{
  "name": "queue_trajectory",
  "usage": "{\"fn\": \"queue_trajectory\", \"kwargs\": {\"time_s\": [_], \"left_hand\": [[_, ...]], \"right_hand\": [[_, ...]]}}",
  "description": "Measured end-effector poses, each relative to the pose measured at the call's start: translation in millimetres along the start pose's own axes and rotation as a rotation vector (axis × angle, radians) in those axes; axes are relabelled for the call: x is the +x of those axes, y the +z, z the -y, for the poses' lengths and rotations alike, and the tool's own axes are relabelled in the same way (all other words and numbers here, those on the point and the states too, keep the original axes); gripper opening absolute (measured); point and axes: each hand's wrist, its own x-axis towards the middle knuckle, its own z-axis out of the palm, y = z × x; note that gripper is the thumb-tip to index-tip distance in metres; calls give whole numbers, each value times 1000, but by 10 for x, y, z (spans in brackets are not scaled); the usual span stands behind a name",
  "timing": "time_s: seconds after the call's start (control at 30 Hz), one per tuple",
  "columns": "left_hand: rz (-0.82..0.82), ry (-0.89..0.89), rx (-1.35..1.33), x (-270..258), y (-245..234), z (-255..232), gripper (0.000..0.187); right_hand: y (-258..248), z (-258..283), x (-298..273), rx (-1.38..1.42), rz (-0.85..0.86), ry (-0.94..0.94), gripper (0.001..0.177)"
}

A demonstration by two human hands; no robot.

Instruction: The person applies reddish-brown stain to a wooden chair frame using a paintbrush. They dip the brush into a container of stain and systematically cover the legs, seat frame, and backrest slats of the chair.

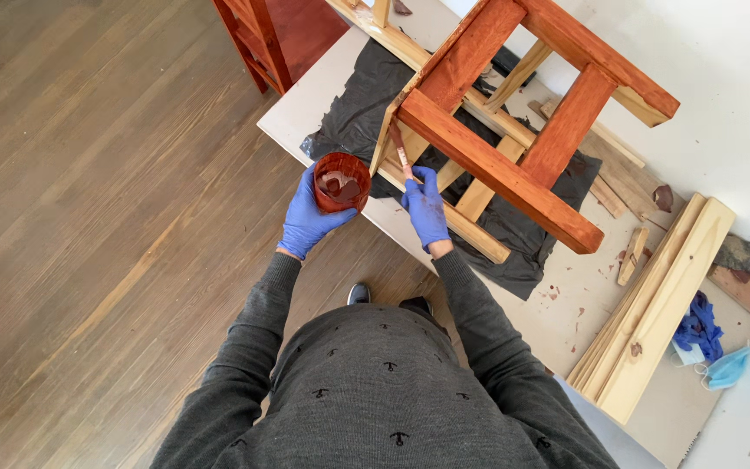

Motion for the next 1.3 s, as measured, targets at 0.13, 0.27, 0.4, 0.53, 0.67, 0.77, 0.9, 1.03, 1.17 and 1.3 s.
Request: {"fn": "queue_trajectory", "kwargs": {"time_s": [0.13, 0.27, 0.4, 0.53, 0.67, 0.77, 0.9, 1.03, 1.17, 1.3], "left_hand": [[1, -2, 15, -29, -18, 11, 134], [17, 8, 0, -19, -11, 77, 134], [18, 18, 7, -16, -13, 83, 133], [11, 11, 26, -47, -43, 72, 130], [23, 3, 7, -47, -21, 25, 132], [29, -15, 60, -48, -50, 16, 130], [32, -22, 46, -66, -97, 5, 134], [34, -6, 62, -94, -150, 60, 133], [28, 4, 32, -107, -135, 90, 131], [36, -5, 59, -101, -119, 116, 130]], "right_hand": [[31, 189, -127, 119, -48, -1, 41], [111, 2, -39, 39, -29, -29, 44], [35, -101, -46, -14, -20, -13, 45], [39, 271, -260, 97, -56, -25, 43], [116, 198, -186, 91, -34, -59, 42], [136, 29, -132, 26, -11, -72, 44], [128, -36, -172, 130, -3, 13, 48], [160, 263, -274, 290, -39, -13, 45], [242, 113, -115, 213, -7, -20, 47], [305, -384, 186, 182, 54, 129, 48]]}}
